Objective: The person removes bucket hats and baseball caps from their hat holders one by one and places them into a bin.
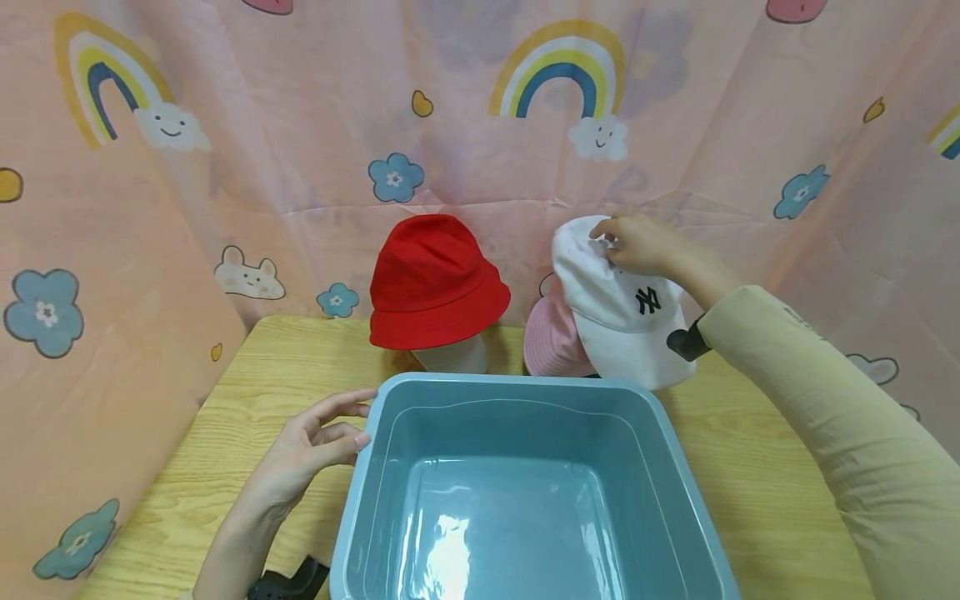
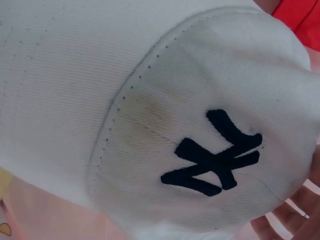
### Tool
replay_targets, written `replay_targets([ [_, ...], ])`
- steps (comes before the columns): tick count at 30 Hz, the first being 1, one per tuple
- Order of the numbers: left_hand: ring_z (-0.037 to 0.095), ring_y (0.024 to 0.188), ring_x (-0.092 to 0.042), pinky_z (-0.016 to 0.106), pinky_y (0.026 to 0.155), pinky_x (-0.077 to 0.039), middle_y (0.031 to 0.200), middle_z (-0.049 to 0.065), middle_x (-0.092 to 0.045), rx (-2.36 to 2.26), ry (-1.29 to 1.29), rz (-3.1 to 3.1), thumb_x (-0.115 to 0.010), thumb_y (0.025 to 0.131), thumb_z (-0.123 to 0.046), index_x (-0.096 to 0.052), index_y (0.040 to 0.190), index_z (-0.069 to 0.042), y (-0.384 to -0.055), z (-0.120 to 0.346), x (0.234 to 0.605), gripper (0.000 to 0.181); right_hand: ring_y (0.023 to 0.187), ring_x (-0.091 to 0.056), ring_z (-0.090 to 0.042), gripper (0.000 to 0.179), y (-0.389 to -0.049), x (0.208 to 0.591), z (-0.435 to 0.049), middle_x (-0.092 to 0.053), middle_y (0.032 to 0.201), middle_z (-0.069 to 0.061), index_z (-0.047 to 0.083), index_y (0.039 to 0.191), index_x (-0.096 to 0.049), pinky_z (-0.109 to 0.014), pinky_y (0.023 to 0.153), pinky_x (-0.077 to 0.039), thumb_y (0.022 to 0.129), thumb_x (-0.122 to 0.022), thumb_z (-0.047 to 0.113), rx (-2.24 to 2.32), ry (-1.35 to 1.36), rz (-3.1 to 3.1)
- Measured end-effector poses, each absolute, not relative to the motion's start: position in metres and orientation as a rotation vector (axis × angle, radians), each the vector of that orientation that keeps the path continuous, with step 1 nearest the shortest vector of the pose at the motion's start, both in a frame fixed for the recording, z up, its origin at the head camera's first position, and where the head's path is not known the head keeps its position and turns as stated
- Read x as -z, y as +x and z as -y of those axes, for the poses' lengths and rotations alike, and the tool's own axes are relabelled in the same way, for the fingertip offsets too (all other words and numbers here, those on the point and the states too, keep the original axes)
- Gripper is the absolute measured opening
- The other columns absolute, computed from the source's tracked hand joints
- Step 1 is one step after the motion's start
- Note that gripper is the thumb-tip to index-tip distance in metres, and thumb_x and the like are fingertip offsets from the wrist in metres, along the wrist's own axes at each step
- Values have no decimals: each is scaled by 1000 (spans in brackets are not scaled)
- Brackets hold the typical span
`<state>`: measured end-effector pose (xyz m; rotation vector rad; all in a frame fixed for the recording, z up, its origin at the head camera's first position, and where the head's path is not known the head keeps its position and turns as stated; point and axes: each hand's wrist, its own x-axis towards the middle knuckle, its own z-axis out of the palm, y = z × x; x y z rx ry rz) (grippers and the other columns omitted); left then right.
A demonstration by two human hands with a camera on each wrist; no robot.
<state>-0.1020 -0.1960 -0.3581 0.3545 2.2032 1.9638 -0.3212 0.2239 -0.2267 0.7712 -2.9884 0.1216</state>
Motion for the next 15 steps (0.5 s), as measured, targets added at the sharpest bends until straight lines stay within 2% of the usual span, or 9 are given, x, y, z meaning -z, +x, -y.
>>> replay_targets([
  [12,13,85,-69,34,76,-58,116,4,-55,-1971,376,-2198,-61,91,-6,-44,139,1,-102,197,360,51,96,-55,-37,37,-315,223,-227,-58,110,-27,-7,120,-61,-49,86,-46,86,-52,4,-163,733,2894],
  [15,13,85,-69,34,76,-58,116,5,-55,-1971,378,-2196,-61,92,-7,-44,139,1,-102,197,360,51,91,-54,-35,36,-313,222,-229,-57,108,-26,-7,119,-62,-47,80,-45,86,-52,5,-159,734,2866],
])
